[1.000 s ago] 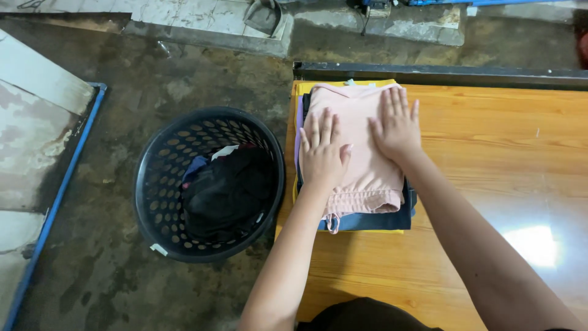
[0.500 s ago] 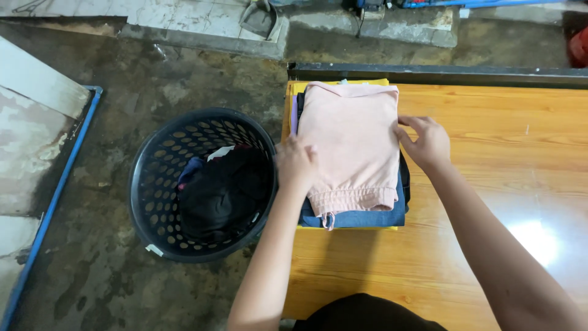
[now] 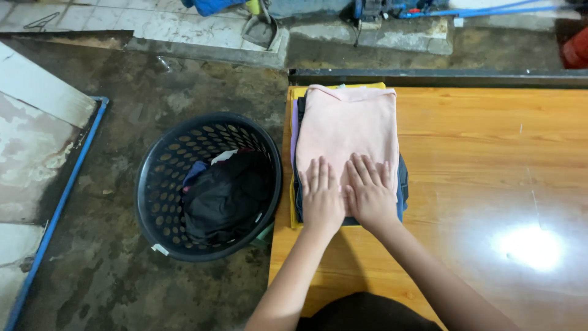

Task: The person folds a pair of blue jeans on a wooden table, smoothing and aligning the legs before folding them into a compact rectangle. Then, the person folds a pair of light pink shorts and places them on top of the jeans.

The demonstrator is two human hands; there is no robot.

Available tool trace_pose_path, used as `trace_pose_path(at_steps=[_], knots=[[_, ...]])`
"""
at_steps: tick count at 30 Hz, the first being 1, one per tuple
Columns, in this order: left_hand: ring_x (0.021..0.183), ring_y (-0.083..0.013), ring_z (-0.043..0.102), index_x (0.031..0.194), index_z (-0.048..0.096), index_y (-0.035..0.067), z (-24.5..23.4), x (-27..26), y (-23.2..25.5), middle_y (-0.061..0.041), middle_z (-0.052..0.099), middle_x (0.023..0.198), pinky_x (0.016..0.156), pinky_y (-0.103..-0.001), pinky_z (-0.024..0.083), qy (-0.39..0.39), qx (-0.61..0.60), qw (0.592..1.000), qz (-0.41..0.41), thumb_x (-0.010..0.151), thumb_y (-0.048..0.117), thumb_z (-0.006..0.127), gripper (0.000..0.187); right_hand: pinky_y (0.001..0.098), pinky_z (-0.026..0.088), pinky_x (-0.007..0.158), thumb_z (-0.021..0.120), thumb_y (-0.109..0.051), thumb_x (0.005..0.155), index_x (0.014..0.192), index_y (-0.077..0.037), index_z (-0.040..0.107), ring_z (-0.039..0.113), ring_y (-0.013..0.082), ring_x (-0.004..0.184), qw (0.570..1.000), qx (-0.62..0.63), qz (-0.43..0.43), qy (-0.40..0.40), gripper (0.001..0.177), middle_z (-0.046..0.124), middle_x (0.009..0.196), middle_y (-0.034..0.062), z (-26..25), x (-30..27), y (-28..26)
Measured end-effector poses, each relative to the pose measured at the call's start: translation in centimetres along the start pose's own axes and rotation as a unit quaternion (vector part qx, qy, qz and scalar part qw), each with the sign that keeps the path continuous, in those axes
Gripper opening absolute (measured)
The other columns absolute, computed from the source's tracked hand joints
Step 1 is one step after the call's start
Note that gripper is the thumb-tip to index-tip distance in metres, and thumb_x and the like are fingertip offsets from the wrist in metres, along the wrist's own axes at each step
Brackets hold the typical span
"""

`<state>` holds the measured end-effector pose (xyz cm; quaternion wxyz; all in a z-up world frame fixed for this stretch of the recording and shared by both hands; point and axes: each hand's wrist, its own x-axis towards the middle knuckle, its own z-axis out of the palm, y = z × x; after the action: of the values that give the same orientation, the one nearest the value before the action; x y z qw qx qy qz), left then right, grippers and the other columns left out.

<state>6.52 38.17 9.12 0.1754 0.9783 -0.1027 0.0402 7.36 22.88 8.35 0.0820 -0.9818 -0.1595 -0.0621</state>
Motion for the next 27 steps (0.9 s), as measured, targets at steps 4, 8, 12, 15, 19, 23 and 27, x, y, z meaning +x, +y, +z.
trace_pose_path(at_steps=[4, 8, 12, 15, 19, 23, 27], knots=[[0.169, -0.0408, 0.014, 0.165, 0.04, -0.005, -0.8, -1.5, -1.8, -0.028, 0.024, 0.179, 0.135, -0.061, 0.006, -0.022, -0.047, 0.998, -0.032, 0.107, 0.023, 0.045, 0.064, 0.0619, 0.008, 0.135, 0.037, -0.04, 0.113, 0.167, -0.012, 0.048, 0.03, 0.0338, 0.166, 0.999, 0.003, 0.022, 0.033, 0.062, 0.042, 0.176, 0.0131, 0.7, -2.4, 2.3], [0.166, -0.0469, 0.023, 0.164, 0.038, -0.01, 1.2, -2.8, -3.6, -0.032, 0.026, 0.177, 0.131, -0.06, 0.023, 0.109, -0.068, 0.991, 0.028, 0.107, 0.03, 0.045, 0.07, 0.0548, 0.021, 0.134, 0.036, -0.034, 0.111, 0.167, -0.007, 0.045, 0.028, 0.0378, 0.166, 0.99, 0.081, 0.01, 0.113, 0.063, 0.036, 0.178, 0.0169, 1.8, -4.0, 3.9], [0.163, -0.0512, 0.026, 0.165, 0.034, -0.012, 2.1, -3.7, -4.3, -0.034, 0.027, 0.176, 0.129, -0.059, 0.028, 0.14, -0.096, 0.985, 0.037, 0.106, 0.03, 0.045, 0.073, 0.0557, 0.026, 0.131, 0.032, -0.028, 0.113, 0.17, 0.005, 0.033, 0.029, 0.0505, 0.161, 0.969, 0.194, 0.007, 0.151, 0.065, 0.027, 0.177, 0.032, 1.6, -5.7, 4.1], [0.163, -0.051, 0.027, 0.167, 0.031, -0.01, 3.0, -4.8, -5.3, -0.034, 0.026, 0.176, 0.129, -0.061, 0.027, 0.137, -0.088, 0.986, 0.031, 0.107, 0.033, 0.04, 0.075, 0.0597, 0.025, 0.129, 0.029, -0.026, 0.112, 0.172, 0.005, 0.026, 0.029, 0.0508, 0.161, 0.965, 0.215, -0.006, 0.153, 0.068, 0.029, 0.176, 0.0324, 2.7, -7.5, 5.4], [0.159, -0.0557, 0.031, 0.165, 0.04, -0.007, 1.2, -4.3, -6.4, -0.033, 0.034, 0.173, 0.123, -0.072, 0.027, 0.131, -0.095, 0.987, -0.012, 0.104, 0.033, 0.05, 0.073, 0.056, 0.017, 0.133, 0.045, -0.011, 0.113, 0.168, 0.0, 0.043, 0.024, 0.0493, 0.163, 0.945, 0.25, 0.081, 0.197, 0.056, 0.03, 0.177, 0.0285, 0.4, -7.8, 5.5], [0.159, -0.0559, 0.032, 0.164, 0.042, -0.004, -1.5, 0.5, -4.3, -0.033, 0.035, 0.172, 0.125, -0.069, 0.028, 0.188, -0.098, 0.977, -0.001, 0.104, 0.024, 0.056, 0.068, 0.0556, 0.014, 0.135, 0.054, -0.008, 0.107, 0.167, -0.001, 0.042, 0.023, 0.0476, 0.164, 0.95, 0.234, 0.061, 0.199, 0.062, 0.028, 0.176, 0.0309, -3.7, -2.8, 3.4], [0.158, -0.0586, 0.035, 0.165, 0.038, -0.009, 2.2, 7.6, -1.6, -0.039, 0.039, 0.168, 0.129, -0.069, 0.027, 0.192, -0.131, 0.969, 0.082, 0.103, 0.016, 0.057, 0.07, 0.059, 0.018, 0.133, 0.06, -0.007, 0.105, 0.162, 0.003, 0.053, 0.037, 0.0511, 0.159, 0.976, 0.154, -0.008, 0.157, 0.057, 0.044, 0.167, 0.0358, -0.8, 4.6, 0.5]])
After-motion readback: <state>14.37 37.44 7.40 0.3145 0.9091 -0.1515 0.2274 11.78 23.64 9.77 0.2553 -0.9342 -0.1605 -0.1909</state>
